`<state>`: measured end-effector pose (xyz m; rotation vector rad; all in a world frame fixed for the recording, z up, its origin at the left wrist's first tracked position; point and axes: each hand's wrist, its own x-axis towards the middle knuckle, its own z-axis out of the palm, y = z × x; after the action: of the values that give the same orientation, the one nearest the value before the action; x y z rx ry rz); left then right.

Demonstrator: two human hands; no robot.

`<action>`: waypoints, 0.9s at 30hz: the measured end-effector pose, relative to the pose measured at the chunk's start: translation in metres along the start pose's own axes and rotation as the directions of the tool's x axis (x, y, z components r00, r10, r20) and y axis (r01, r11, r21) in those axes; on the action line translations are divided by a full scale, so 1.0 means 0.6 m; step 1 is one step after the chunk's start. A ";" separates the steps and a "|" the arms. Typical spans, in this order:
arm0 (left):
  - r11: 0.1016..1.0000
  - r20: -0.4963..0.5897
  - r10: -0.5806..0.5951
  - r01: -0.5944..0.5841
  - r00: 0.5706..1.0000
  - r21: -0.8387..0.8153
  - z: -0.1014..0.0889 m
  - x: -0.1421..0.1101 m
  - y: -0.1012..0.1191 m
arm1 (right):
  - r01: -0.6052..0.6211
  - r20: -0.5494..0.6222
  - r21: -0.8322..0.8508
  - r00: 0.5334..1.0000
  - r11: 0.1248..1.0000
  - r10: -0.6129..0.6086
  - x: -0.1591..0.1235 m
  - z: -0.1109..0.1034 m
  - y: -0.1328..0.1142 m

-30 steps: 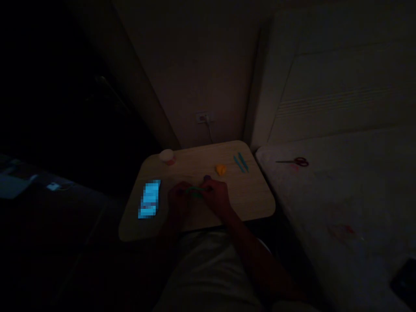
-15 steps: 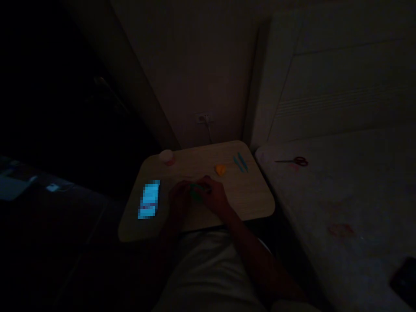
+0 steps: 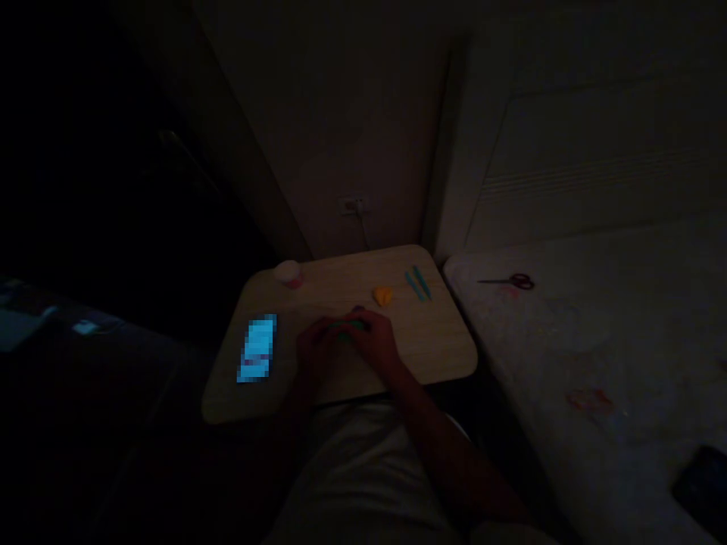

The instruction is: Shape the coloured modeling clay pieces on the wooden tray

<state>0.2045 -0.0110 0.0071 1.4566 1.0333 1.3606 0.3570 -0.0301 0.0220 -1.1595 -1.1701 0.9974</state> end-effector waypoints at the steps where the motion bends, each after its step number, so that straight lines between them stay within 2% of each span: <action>1: 1.000 0.008 -0.002 0.002 1.000 0.019 0.000 0.000 0.000 | 0.001 -0.005 -0.009 1.000 1.000 -0.001 0.000 -0.001 -0.001; 9: 0.997 0.002 0.074 -0.074 0.997 -0.036 -0.001 0.004 -0.006 | 0.075 -0.045 -0.126 0.996 0.989 -0.081 -0.006 0.000 0.008; 12: 0.999 -0.001 0.034 -0.034 0.999 -0.014 0.000 0.005 -0.002 | 0.116 -0.047 -0.167 0.991 0.979 -0.125 -0.006 0.001 0.006; 16: 0.999 -0.034 -0.031 0.032 0.999 0.035 0.001 0.007 0.005 | 0.172 -0.011 -0.126 0.984 0.977 -0.175 -0.006 0.000 -0.004; 21: 0.998 -0.084 -0.017 0.023 0.996 0.062 -0.004 0.006 0.002 | 0.079 0.003 -0.014 0.997 0.997 -0.079 -0.004 0.001 -0.001; 24: 0.999 -0.139 0.002 0.004 0.990 0.046 -0.005 0.007 -0.005 | -0.002 0.032 -0.074 0.999 0.997 0.005 0.000 -0.001 0.007; 27: 0.999 -0.132 0.035 -0.031 0.991 0.037 -0.004 0.008 -0.008 | -0.030 0.028 -0.119 0.999 0.992 0.034 0.001 -0.004 0.008</action>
<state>0.2026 -0.0051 0.0036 1.4298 1.1268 1.4863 0.3594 -0.0290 0.0170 -1.2642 -1.2516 0.9835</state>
